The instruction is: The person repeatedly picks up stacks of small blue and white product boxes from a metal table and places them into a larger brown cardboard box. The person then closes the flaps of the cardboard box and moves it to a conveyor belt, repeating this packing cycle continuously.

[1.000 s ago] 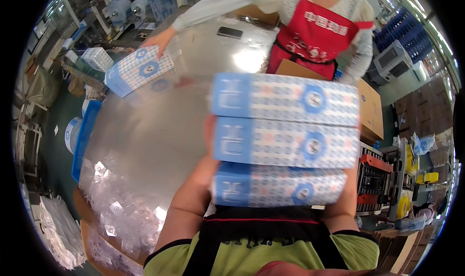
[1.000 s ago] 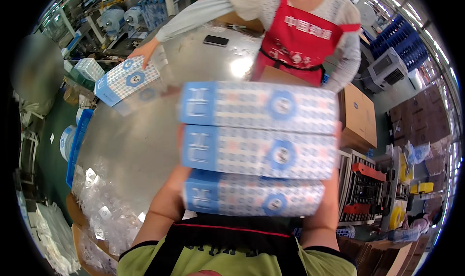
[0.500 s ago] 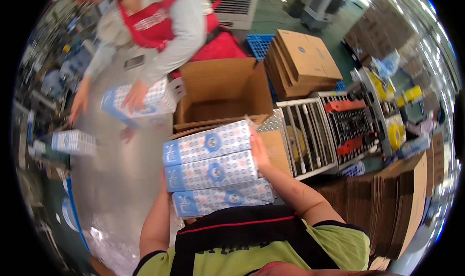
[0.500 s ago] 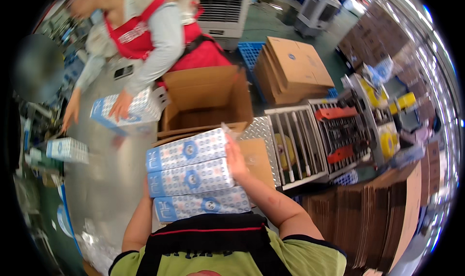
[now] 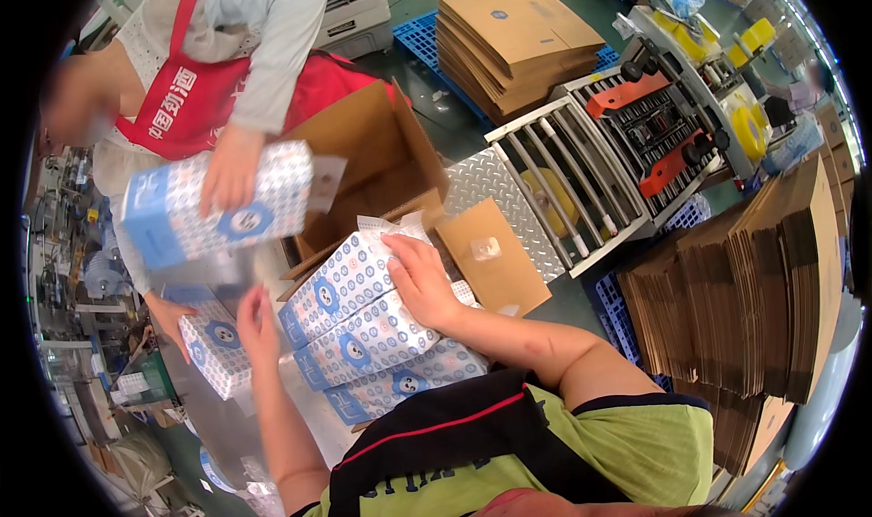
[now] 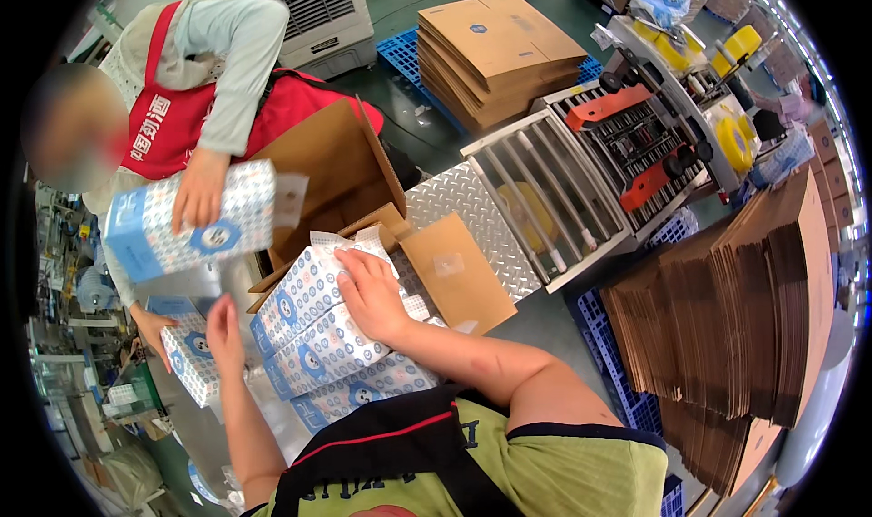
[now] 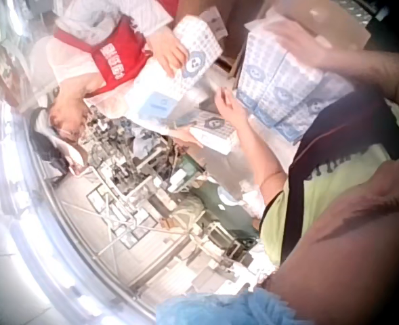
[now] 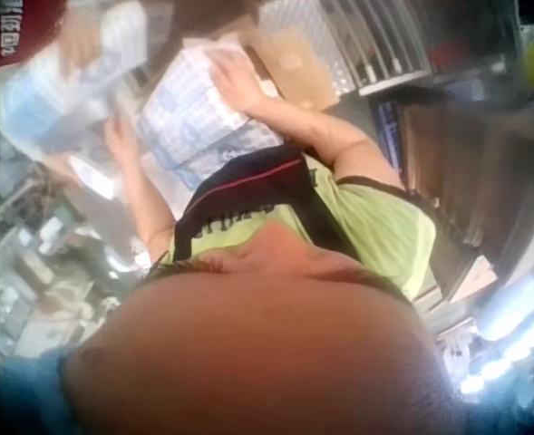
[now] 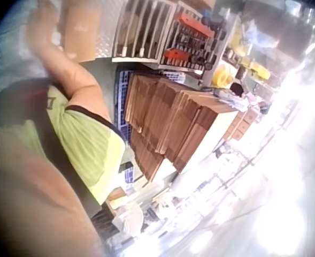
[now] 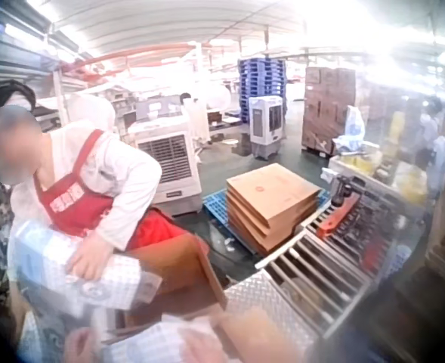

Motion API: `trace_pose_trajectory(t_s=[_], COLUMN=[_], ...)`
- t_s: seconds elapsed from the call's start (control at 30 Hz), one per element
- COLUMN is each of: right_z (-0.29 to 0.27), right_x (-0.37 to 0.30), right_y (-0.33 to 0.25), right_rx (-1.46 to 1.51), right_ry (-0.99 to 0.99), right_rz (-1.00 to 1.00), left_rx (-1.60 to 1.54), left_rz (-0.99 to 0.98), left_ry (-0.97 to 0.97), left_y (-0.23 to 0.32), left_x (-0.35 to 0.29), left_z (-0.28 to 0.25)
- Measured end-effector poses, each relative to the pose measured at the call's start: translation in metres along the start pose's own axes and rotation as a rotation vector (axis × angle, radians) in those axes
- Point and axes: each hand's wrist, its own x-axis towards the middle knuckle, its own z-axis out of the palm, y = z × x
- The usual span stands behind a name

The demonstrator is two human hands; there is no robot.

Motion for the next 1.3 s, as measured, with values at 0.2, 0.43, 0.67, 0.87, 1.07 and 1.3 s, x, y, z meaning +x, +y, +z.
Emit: trace_pose_trajectory(t_s=[0.2, 0.43, 0.67, 0.87, 1.07, 1.3], right_z=[0.002, 0.010, -0.003, -0.032, -0.093, -0.061], right_x=[-0.002, -0.006, 0.002, 0.009, -0.002, -0.013], right_y=[0.011, 0.019, -0.005, 0.089, 0.010, 0.032], right_rx=[-0.067, 0.211, -0.107, 0.267, -0.866, -0.933], right_ry=[0.000, -0.184, -0.145, -0.126, -0.646, -0.998], right_rz=[-0.090, -0.074, -0.032, 0.277, -0.389, -0.071], left_rx=[-0.027, 0.946, 0.851, 0.186, 0.656, 0.649], left_rz=[1.058, 1.181, 0.541, 0.658, 0.265, 0.210], left_ry=[-0.937, -1.682, -1.635, -0.706, -0.752, -0.711], left_y=[0.280, 0.228, 0.239, 0.211, 0.073, -0.017], left_x=[0.066, -0.007, 0.037, 0.058, -0.055, -0.089], left_z=[0.170, 0.360, 0.281, 0.063, 0.031, 0.073])
